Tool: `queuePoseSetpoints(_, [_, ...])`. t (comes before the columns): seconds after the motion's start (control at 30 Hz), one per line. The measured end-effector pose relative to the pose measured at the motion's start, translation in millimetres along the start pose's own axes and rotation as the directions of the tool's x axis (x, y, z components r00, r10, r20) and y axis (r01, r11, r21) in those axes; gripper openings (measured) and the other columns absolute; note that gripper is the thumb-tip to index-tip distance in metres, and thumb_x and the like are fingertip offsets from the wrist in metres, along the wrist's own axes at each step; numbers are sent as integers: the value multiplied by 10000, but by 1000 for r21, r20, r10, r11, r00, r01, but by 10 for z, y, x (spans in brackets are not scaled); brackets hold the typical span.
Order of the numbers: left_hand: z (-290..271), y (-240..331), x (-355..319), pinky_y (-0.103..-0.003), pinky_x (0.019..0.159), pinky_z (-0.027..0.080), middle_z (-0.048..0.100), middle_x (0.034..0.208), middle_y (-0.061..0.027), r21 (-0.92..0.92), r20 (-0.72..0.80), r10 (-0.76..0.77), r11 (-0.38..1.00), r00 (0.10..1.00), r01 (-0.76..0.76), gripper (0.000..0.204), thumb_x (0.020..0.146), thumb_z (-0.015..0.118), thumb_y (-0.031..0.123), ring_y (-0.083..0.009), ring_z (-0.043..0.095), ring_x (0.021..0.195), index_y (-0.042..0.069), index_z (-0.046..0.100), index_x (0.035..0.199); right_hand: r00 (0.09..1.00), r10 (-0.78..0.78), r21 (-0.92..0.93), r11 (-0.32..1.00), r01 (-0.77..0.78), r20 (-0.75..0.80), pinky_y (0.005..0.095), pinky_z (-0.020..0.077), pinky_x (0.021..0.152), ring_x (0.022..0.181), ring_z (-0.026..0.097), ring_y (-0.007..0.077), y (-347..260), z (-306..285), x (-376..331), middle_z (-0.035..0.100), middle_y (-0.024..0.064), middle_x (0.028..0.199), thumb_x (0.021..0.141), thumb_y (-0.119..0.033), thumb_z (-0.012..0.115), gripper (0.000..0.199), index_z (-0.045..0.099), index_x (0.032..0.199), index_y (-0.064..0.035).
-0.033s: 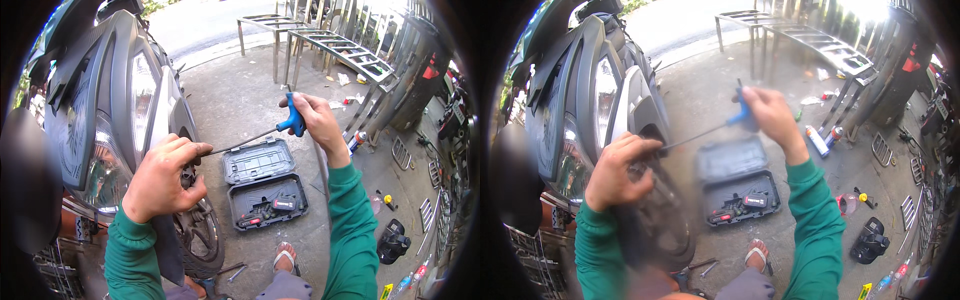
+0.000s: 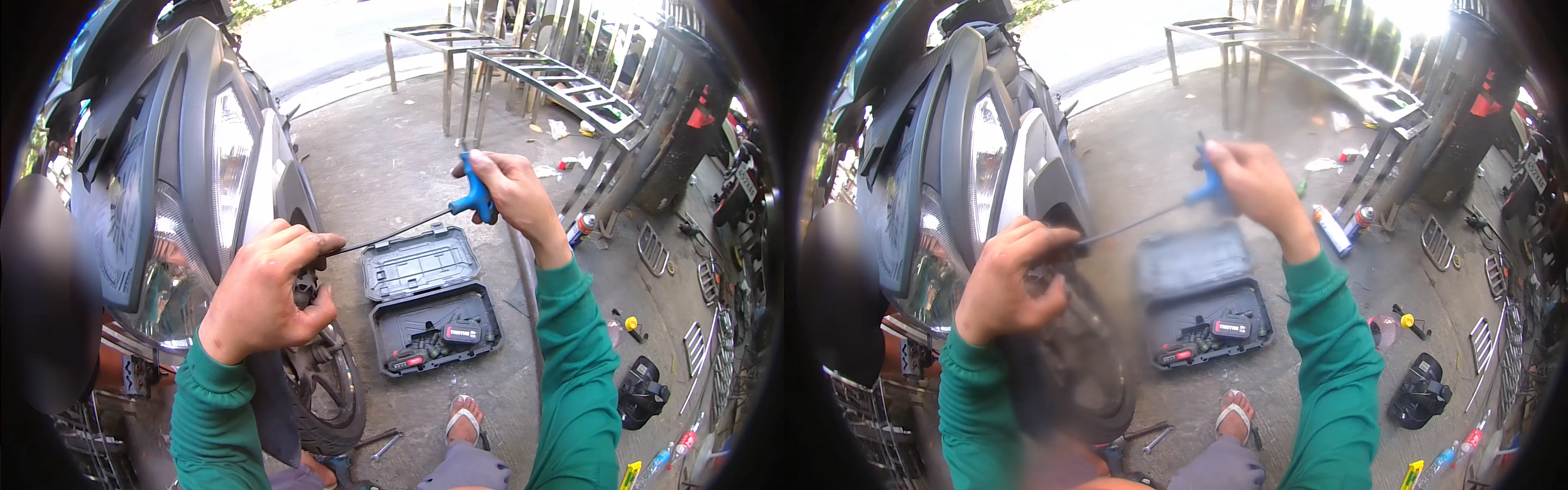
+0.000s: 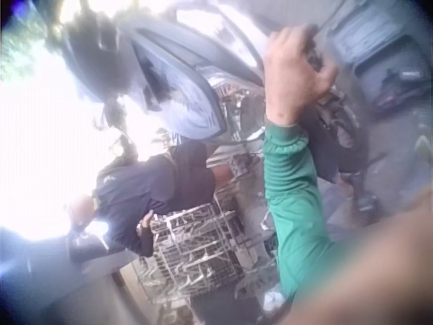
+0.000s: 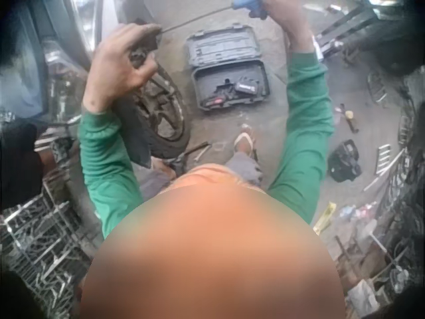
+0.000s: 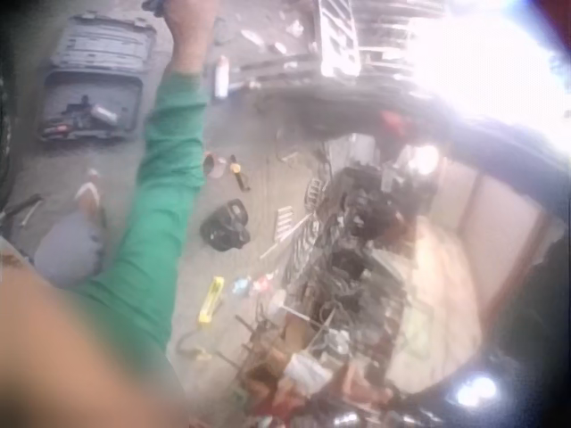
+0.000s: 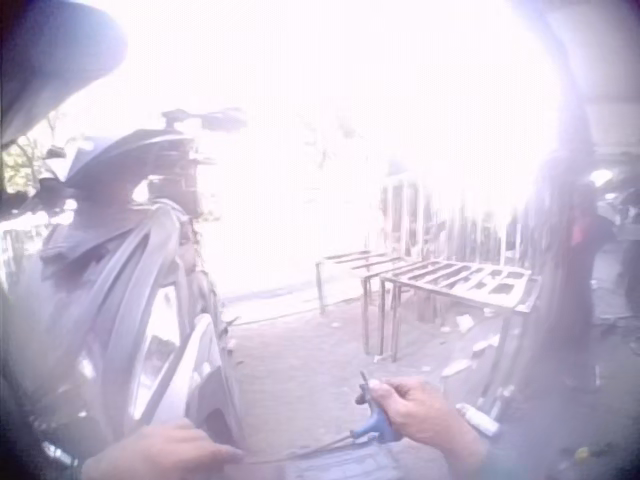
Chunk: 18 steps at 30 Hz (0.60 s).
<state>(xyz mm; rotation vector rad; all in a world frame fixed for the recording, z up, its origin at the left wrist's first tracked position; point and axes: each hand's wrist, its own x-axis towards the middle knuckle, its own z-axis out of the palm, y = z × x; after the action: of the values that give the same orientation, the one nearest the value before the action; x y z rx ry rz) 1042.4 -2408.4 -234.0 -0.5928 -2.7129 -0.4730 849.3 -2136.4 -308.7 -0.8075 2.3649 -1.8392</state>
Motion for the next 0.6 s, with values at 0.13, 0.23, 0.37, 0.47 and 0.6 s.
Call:
queuePoseSetpoints(0.13, [11,-10,3,-377,782,536,678,892,-130,-25,-10,-12,1000,1000,12,426,691,702,65,-293,619,840,-5,708,1111,866,393,-252,912,-324,310,279,476,422,488,620,130,-163,-37,251,629,51,651,1069,-343,541,419,710,1129,35])
queuePoseSetpoints(0.23, [24,-21,-6,-393,784,530,667,874,-135,-29,-22,-5,1000,1000,5,441,678,719,88,-309,598,831,-6,710,1109,959,230,-188,962,-199,166,298,472,403,469,610,142,-90,9,171,633,53,681,1065,-311,556,402,629,1255,36])
queuePoseSetpoints(0.37, [43,-40,-17,-392,783,529,650,848,-130,-26,-18,-14,1000,1000,13,445,679,720,91,-307,599,832,-5,710,1114,890,-456,82,888,453,12,334,569,733,871,700,171,242,104,-168,671,118,1001,969,-405,717,567,530,1340,-19])
queuePoseSetpoints(0.47, [46,-32,-6,-388,785,530,645,846,-129,-14,-16,-16,1000,1000,15,452,679,723,93,-306,602,835,-5,711,1119,822,-568,-162,809,565,31,363,529,918,1006,670,234,477,167,-224,661,105,1063,835,-491,840,611,628,1196,-47])
queuePoseSetpoints(0.6, [27,-9,-2,-384,789,532,661,868,-134,-24,0,-35,999,999,35,458,675,726,89,-307,607,840,-9,710,1122,801,-593,-289,784,550,-83,391,523,969,1165,660,329,626,298,-109,691,128,1180,709,-30,827,316,704,998,-70])
